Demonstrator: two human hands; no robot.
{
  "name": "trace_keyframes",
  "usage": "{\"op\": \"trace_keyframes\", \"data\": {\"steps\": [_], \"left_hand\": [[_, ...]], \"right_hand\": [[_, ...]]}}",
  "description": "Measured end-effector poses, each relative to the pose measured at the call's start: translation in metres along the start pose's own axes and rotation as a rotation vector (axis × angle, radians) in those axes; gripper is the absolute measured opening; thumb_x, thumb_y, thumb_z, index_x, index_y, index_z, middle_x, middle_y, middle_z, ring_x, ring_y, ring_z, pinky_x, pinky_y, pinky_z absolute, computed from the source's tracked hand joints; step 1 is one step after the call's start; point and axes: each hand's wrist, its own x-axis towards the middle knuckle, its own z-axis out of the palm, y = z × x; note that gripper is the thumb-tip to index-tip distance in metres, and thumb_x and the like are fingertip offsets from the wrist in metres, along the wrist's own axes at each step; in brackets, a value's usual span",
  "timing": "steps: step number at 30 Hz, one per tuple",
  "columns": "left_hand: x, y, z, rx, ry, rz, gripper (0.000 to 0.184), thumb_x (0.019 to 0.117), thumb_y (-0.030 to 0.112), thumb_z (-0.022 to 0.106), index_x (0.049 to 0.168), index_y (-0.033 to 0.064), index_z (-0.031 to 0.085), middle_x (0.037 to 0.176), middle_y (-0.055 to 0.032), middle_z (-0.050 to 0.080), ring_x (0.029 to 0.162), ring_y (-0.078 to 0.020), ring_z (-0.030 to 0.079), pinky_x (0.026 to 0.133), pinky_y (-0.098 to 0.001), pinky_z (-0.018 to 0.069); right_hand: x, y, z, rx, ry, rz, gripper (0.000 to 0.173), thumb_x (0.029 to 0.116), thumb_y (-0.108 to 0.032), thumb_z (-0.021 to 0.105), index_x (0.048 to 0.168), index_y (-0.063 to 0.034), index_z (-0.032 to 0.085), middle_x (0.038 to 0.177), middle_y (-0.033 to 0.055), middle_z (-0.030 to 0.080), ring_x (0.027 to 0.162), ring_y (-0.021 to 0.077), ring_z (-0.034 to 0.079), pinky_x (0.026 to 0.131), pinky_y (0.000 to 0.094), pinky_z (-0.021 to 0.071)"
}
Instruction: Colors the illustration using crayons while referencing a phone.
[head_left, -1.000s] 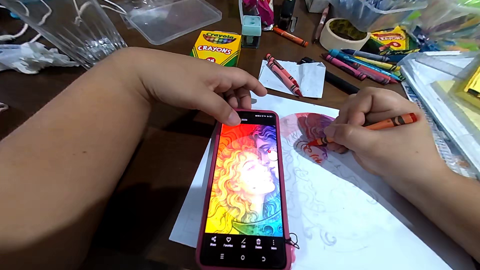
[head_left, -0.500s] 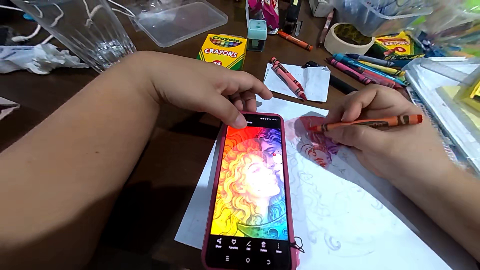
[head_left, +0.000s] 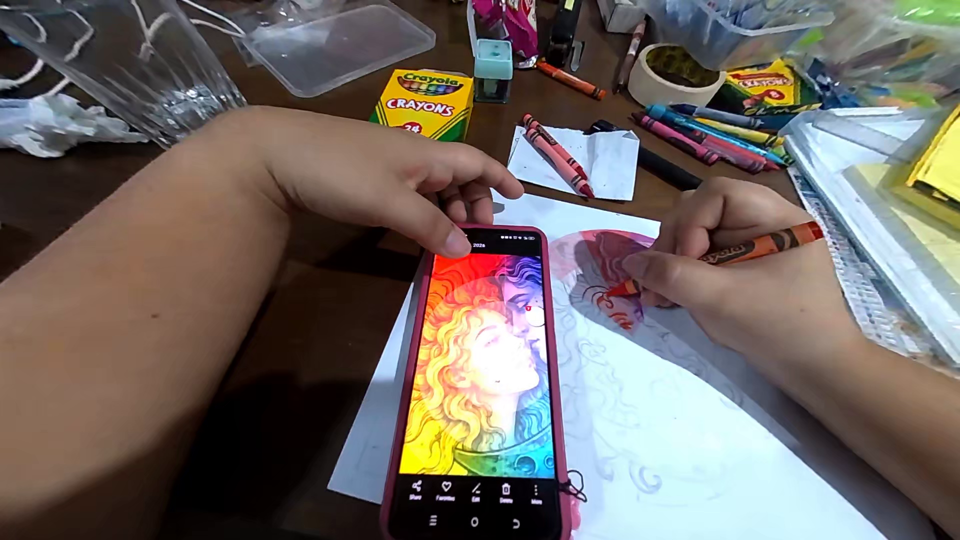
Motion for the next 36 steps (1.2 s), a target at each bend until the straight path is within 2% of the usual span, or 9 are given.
{"op": "trace_keyframes", "data": {"steps": [7,13,19,24,31,33,36], "left_hand": [[-0.0002,0.0006,-0.0008,-0.008,-0.007,-0.018,0.065,0.087,0.035,0.064,0.146,0.013,0.049,0.116,0.0038,0.066,0.104,-0.005,0.063,0.085,-0.0196,0.0546],[0.0002,-0.0007,-0.0013,-0.023,-0.015,-0.012,0.064,0.0872,0.034,0.065,0.145,0.0135,0.049,0.115,0.0049,0.065,0.102,-0.0033,0.063,0.081,-0.0173,0.0545],[0.0004,-0.0013,-0.0013,-0.027,-0.016,-0.016,0.065,0.0872,0.034,0.064,0.146,0.0124,0.048,0.117,0.0033,0.065,0.104,-0.0054,0.063,0.085,-0.0194,0.0547],[0.0001,-0.0026,-0.0015,-0.026,-0.017,0.009,0.064,0.0879,0.035,0.064,0.146,0.012,0.049,0.115,0.0051,0.065,0.103,-0.003,0.063,0.083,-0.0171,0.0544],[-0.0004,-0.004,-0.0006,-0.037,-0.009,0.02,0.063,0.0883,0.035,0.064,0.145,0.0123,0.049,0.114,0.005,0.065,0.103,-0.0039,0.063,0.083,-0.0178,0.0552],[-0.0004,-0.0046,-0.0005,-0.04,-0.006,0.024,0.063,0.0881,0.036,0.065,0.145,0.0126,0.05,0.114,0.0056,0.065,0.102,-0.0032,0.064,0.081,-0.0171,0.0555],[-0.0005,-0.0049,-0.0009,-0.045,-0.008,0.018,0.063,0.0877,0.036,0.066,0.145,0.0131,0.05,0.115,0.0059,0.066,0.102,-0.003,0.064,0.081,-0.0171,0.0552]], "right_hand": [[0.0006,0.0015,0.0,0.014,-0.003,0.012,0.028,0.0764,-0.007,0.072,0.074,-0.0235,0.05,0.067,-0.0129,0.056,0.053,-0.0026,0.056,0.046,0.0149,0.0514],[0.0005,0.0004,0.0009,-0.048,0.001,0.006,0.027,0.0759,-0.008,0.072,0.075,-0.0237,0.05,0.067,-0.0143,0.055,0.053,-0.0051,0.054,0.046,0.0122,0.0484],[0.0009,-0.0018,0.0014,-0.093,-0.023,-0.023,0.025,0.0769,-0.01,0.073,0.076,-0.0228,0.051,0.066,-0.0153,0.054,0.054,-0.0071,0.052,0.047,0.0095,0.0449],[0.0015,0.0004,0.0005,-0.023,0.0,0.027,0.027,0.0761,-0.009,0.074,0.075,-0.0232,0.051,0.066,-0.0135,0.057,0.053,-0.0032,0.057,0.046,0.0149,0.0523],[0.0013,-0.0017,0.0014,-0.08,-0.011,0.013,0.026,0.0757,-0.01,0.074,0.076,-0.0236,0.051,0.066,-0.0153,0.054,0.053,-0.0062,0.053,0.047,0.0112,0.0471],[0.0021,-0.001,0.0003,-0.043,-0.019,0.039,0.027,0.0755,-0.01,0.075,0.076,-0.0233,0.052,0.067,-0.0143,0.056,0.053,-0.0044,0.056,0.047,0.0139,0.0518],[0.0028,0.0003,0.0007,-0.001,0.016,0.058,0.029,0.075,-0.007,0.074,0.075,-0.0235,0.049,0.066,-0.0133,0.056,0.051,-0.0025,0.056,0.045,0.016,0.0527]]}}
